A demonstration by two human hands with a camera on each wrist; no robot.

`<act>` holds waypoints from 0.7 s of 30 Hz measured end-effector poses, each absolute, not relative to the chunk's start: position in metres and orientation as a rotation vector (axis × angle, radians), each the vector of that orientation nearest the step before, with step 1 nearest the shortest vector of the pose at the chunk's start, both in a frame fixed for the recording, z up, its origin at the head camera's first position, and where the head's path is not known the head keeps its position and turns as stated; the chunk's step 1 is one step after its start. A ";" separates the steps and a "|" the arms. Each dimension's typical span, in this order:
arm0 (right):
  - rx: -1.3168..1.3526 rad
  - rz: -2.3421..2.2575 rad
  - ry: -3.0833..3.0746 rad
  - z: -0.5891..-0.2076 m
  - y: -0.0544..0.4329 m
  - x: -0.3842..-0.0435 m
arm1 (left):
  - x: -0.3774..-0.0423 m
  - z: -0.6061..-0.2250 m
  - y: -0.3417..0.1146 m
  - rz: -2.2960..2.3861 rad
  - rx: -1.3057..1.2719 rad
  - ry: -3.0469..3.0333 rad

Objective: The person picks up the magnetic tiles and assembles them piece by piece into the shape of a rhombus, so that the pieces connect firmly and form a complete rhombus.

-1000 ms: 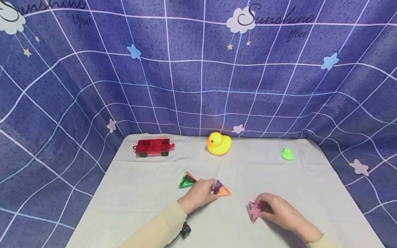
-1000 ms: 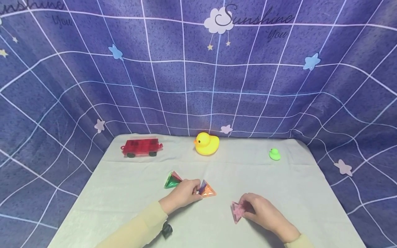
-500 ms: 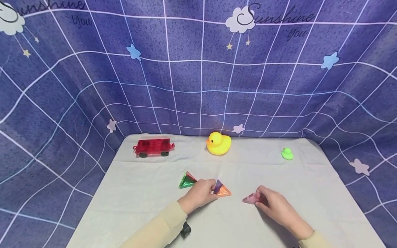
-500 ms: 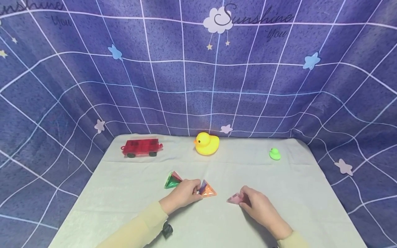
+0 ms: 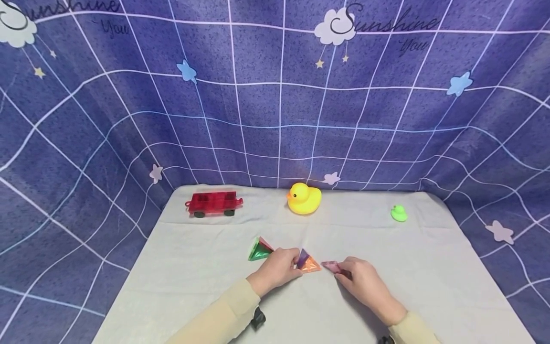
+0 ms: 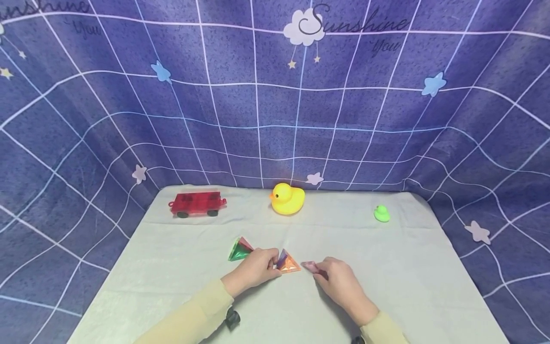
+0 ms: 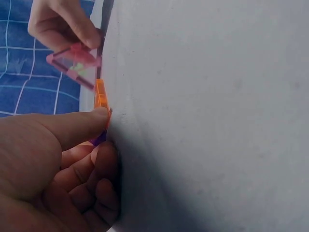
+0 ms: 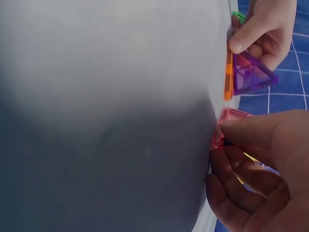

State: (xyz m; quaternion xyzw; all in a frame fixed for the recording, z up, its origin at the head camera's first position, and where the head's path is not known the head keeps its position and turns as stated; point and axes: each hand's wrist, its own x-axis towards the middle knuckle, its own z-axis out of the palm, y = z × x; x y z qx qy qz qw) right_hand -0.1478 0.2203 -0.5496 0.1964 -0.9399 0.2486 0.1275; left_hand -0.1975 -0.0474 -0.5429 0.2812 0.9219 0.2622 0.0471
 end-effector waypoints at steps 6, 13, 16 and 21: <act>0.615 0.736 -2.718 -0.549 0.207 -0.155 | -0.198 -0.542 -0.047 0.805 0.862 2.812; 0.665 0.783 -2.741 -0.550 0.196 -0.162 | -0.199 -0.543 -0.046 0.797 0.860 2.808; 0.671 0.795 -2.758 -0.552 0.192 -0.165 | -0.199 -0.543 -0.046 0.802 0.866 2.805; 0.662 0.786 -2.731 -0.553 0.185 -0.169 | -0.199 -0.542 -0.045 0.805 0.859 2.789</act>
